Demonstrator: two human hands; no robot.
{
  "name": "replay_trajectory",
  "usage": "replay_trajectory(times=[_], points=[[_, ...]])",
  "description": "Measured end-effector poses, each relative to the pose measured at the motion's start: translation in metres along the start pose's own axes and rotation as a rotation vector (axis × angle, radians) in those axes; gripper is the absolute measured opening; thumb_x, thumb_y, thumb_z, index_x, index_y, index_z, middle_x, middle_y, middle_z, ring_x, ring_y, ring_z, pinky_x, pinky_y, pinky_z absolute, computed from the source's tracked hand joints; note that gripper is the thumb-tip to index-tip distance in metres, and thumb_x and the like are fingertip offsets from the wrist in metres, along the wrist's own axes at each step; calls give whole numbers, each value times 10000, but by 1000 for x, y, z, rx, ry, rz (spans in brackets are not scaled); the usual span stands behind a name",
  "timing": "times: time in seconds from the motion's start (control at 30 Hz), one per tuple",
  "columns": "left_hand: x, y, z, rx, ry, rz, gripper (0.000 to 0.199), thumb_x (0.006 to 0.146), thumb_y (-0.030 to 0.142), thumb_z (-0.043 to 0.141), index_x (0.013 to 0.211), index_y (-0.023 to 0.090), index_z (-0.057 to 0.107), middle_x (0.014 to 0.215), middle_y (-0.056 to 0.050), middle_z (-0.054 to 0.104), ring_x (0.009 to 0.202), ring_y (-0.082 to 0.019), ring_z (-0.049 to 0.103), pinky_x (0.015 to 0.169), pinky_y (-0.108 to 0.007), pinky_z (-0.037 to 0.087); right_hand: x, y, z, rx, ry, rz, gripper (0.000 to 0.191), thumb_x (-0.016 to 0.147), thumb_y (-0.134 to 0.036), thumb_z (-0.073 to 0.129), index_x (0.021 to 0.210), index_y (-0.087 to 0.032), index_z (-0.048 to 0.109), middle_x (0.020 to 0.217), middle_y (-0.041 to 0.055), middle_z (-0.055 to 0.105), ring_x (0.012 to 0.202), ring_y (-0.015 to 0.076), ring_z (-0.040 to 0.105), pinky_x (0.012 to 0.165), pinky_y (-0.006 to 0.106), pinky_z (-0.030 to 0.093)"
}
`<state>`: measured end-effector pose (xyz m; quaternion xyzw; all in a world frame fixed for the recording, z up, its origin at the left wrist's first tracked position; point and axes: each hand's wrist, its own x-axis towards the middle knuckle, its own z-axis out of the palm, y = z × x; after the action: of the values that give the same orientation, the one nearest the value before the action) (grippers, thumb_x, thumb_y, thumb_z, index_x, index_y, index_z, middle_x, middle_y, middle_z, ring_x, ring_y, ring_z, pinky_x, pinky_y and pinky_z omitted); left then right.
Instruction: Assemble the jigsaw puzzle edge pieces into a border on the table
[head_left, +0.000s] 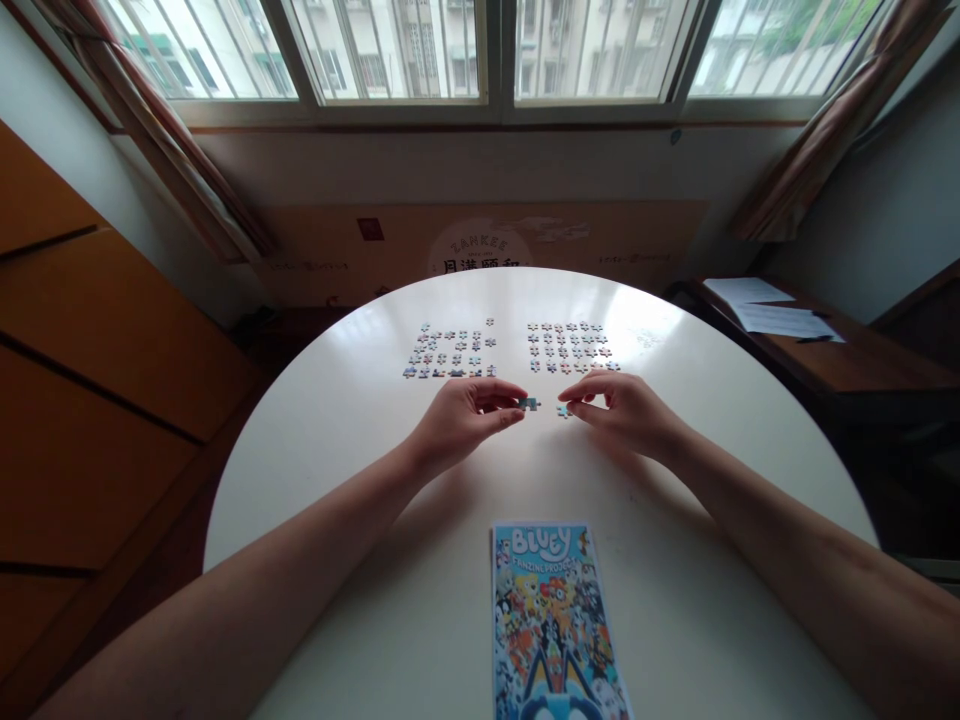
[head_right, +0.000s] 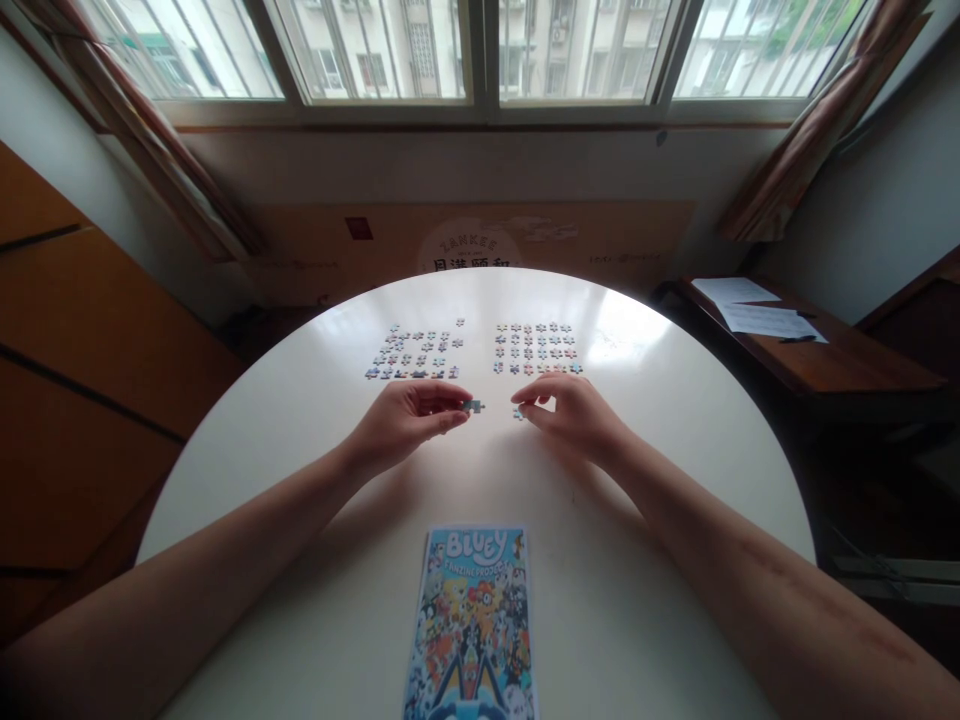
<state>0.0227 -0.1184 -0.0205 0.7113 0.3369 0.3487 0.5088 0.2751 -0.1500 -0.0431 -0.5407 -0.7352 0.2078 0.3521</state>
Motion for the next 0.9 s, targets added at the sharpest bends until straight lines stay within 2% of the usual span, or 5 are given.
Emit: replay_trajectory(times=[0.27, 0.63, 0.77, 0.9], points=[[1, -3, -4, 254, 10, 138, 187, 798, 260, 758, 960, 170, 780, 829, -49, 715, 654, -111, 571, 578, -230, 481, 1, 1, -1, -5, 25, 2, 189, 836, -246, 656, 957, -241, 802, 934, 41, 750, 824, 186, 663, 704, 329, 493], [2, -5, -5, 399, 45, 201, 152, 786, 250, 777, 934, 219, 789, 861, -32, 674, 688, -124, 546, 668, -271, 492, 0, 3, 0, -15, 13, 0, 180, 831, -232, 667, 946, -251, 805, 926, 36, 749, 826, 186, 667, 734, 337, 512], [2, -4, -5, 456, 22, 192, 150, 798, 228, 771, 947, 233, 789, 901, -35, 690, 770, -153, 595, 740, -305, 507, 1, 1, -1, -48, -19, 53, 183, 822, -217, 674, 944, -253, 806, 963, 39, 749, 877, 197, 672, 787, 349, 531], [1, -6, -1, 601, 21, 213, 151, 813, 205, 762, 955, 249, 788, 981, -39, 697, 936, -201, 621, 899, -381, 499, 2, 0, -4, -119, -84, 122, 189, 832, -244, 672, 961, -252, 810, 994, 55, 740, 873, 210, 661, 751, 347, 540]])
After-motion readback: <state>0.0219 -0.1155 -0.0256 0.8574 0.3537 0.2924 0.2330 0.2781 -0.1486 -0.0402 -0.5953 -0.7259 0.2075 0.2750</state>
